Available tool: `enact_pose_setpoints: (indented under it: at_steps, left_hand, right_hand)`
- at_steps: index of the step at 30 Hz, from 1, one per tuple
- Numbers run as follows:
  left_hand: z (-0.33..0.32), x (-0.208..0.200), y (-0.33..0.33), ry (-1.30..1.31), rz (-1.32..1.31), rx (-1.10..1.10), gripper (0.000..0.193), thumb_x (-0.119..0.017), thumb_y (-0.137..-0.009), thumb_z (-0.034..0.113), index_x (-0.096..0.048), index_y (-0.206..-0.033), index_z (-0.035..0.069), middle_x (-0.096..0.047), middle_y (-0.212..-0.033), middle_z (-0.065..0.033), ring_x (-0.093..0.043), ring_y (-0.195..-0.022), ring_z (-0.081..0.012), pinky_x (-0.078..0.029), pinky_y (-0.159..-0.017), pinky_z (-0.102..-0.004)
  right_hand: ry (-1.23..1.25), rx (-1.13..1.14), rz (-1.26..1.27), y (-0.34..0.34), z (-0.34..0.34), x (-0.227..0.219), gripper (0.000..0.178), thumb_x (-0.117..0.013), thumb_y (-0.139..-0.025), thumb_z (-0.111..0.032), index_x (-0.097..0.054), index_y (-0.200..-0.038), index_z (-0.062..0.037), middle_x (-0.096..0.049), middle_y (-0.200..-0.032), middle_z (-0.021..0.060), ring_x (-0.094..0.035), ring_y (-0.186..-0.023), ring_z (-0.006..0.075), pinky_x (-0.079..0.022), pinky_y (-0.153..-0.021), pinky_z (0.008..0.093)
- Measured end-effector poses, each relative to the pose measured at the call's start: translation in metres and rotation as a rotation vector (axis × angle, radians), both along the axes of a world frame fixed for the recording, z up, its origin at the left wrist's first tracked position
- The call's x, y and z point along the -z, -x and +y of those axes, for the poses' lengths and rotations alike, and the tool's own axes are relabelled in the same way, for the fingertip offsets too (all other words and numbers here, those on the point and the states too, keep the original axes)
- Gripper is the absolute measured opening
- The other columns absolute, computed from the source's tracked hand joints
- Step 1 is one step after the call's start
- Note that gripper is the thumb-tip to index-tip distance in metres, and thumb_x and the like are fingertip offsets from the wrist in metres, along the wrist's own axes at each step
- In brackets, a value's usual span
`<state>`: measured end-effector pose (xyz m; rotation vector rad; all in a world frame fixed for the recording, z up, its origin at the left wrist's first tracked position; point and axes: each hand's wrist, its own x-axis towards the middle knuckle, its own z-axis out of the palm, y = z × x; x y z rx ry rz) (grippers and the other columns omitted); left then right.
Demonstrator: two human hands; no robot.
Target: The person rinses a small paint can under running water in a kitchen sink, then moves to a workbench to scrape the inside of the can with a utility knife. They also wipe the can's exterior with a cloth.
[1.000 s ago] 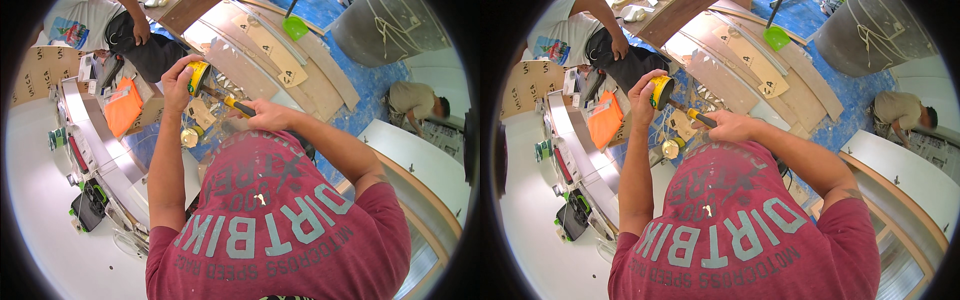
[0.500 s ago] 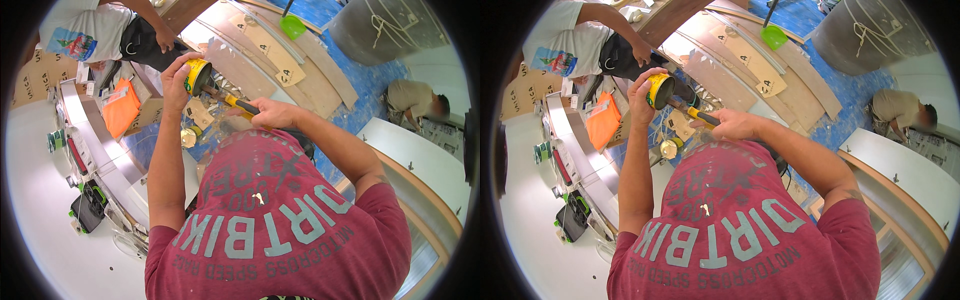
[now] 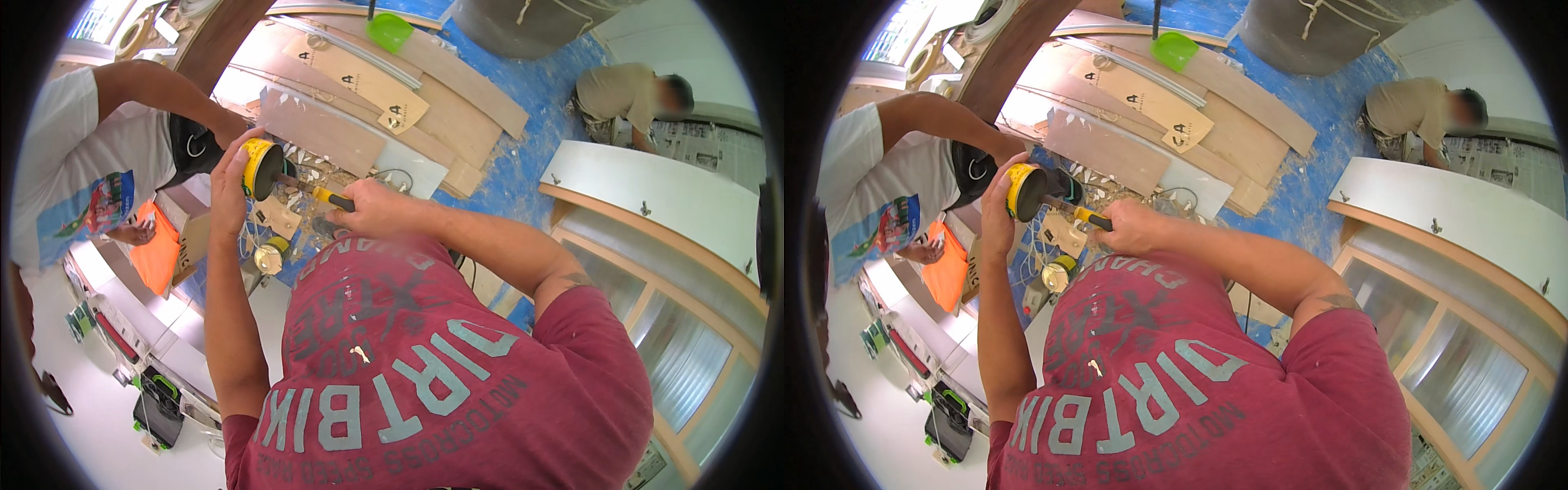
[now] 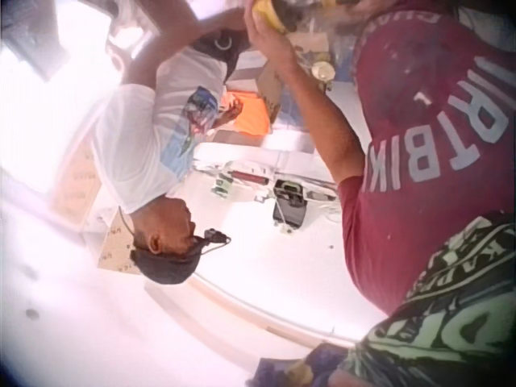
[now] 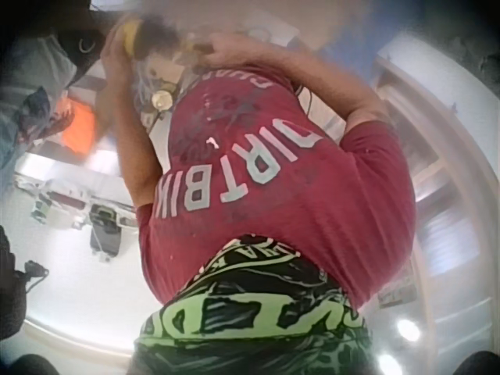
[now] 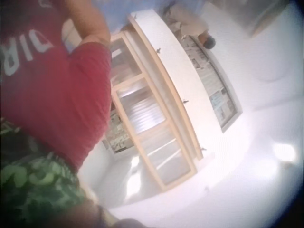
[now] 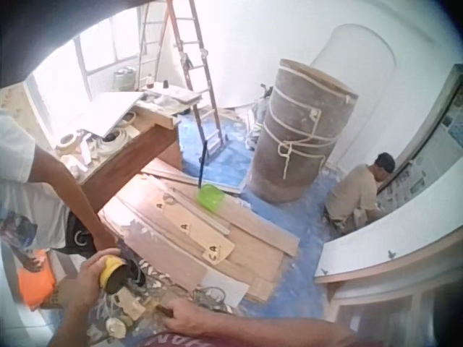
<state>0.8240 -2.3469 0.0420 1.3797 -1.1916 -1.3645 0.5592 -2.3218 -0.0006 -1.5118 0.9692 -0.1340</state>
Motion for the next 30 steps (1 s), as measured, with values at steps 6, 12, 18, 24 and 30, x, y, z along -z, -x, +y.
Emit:
enact_pose_setpoints:
  at_steps: [6,12,18,24,30]
  left_hand:
    - [-0.019,0.032,0.012,0.017,0.01,0.082,0.039,-0.053,-0.108,0.026,-0.066,-0.137,0.003,-0.069,-0.113,-0.0057,-0.062,-0.1,-0.0085,-0.049,-0.091,-0.022]
    - [-0.05,0.038,0.023,0.017,0.169,0.11,0.041,-0.054,-0.105,0.022,-0.066,-0.137,0.0,-0.07,-0.118,-0.0081,-0.065,-0.105,-0.0122,-0.05,-0.095,-0.0237]
    - [-0.095,0.053,0.043,0.063,0.334,0.185,0.043,-0.052,-0.103,0.022,-0.065,-0.137,-0.003,-0.071,-0.118,-0.0105,-0.066,-0.106,-0.0141,-0.052,-0.095,-0.0248]
    - [-0.135,0.06,0.07,-0.006,0.49,0.143,0.044,-0.054,-0.103,0.027,-0.069,-0.133,-0.002,-0.071,-0.115,-0.0093,-0.067,-0.098,-0.012,-0.054,-0.086,-0.0228]
    - [-0.178,0.039,0.067,0.068,0.51,0.092,0.046,-0.052,-0.103,0.028,-0.067,-0.134,-0.003,-0.072,-0.111,-0.0112,-0.069,-0.095,-0.0123,-0.056,-0.084,-0.0234]
  right_hand:
    - [0.065,0.013,0.067,0.02,-0.008,0.016,0.032,-0.069,-0.093,-0.029,-0.07,-0.093,0.0031,-0.068,-0.08,0.0222,-0.068,-0.077,0.0358,-0.052,-0.071,0.0462]
    - [-0.014,0.121,-0.042,0.025,-0.009,0.009,0.028,-0.059,-0.087,-0.01,-0.072,-0.11,-0.0013,-0.069,-0.105,0.0232,-0.067,-0.101,0.0373,-0.052,-0.088,0.0449]
    - [0.172,0.248,0.058,0.035,-0.011,0.002,0.038,-0.054,-0.082,-0.005,-0.07,-0.116,-0.0043,-0.069,-0.111,0.0211,-0.066,-0.108,0.0386,-0.051,-0.096,0.0438]
    - [0.086,0.271,0.059,0.057,-0.042,-0.023,0.048,-0.052,-0.081,-0.008,-0.068,-0.126,-0.0061,-0.068,-0.106,0.0164,-0.066,-0.102,0.0299,-0.05,-0.093,0.0396]
    - [-0.239,0.239,0.046,0.063,-0.097,-0.054,0.053,-0.055,-0.084,-0.011,-0.065,-0.136,-0.0096,-0.062,-0.081,0.0044,-0.061,-0.078,0.013,-0.048,-0.072,0.0304]
